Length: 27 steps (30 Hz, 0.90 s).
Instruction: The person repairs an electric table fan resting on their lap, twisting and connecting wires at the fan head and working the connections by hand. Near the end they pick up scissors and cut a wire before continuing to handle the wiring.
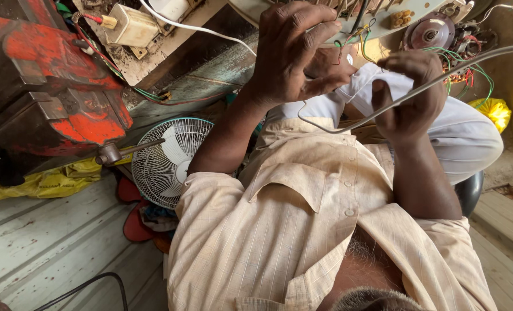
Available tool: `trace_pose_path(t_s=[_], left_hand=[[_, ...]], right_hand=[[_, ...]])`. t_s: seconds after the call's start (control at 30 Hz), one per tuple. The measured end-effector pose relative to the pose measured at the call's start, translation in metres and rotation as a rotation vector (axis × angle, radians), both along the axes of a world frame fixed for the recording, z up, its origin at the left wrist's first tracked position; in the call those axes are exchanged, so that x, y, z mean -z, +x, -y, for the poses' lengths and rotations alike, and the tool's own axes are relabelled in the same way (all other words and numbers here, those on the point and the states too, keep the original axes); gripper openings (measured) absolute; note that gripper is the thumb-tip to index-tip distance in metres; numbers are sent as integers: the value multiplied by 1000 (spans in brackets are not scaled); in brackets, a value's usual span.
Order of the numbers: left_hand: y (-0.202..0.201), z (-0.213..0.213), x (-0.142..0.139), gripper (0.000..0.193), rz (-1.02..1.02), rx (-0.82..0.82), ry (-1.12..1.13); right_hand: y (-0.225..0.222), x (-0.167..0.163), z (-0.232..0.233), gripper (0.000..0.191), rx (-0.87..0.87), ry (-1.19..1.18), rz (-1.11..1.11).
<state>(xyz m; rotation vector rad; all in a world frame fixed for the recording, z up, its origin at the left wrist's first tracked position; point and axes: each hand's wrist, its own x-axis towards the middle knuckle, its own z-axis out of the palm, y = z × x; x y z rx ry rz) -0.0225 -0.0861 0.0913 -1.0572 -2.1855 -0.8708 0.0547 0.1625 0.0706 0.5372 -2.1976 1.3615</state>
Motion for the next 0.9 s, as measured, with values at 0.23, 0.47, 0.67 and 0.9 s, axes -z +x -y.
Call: trace_pose_path(t_s=[0.23, 0.47, 0.67, 0.9], left_hand=[[12, -7, -7, 38, -64, -118, -71], [14, -4, -20, 22, -10, -176, -84], [10, -11, -20, 19, 159, -135, 69], [5, -9, -15, 17, 181, -115, 80]], right_hand=[[20, 1, 6, 16, 51, 110, -11], [23, 6, 6, 17, 42, 125, 18], [18, -2, 7, 18, 81, 148, 0], [-3, -22, 9, 19, 109, 283, -66]])
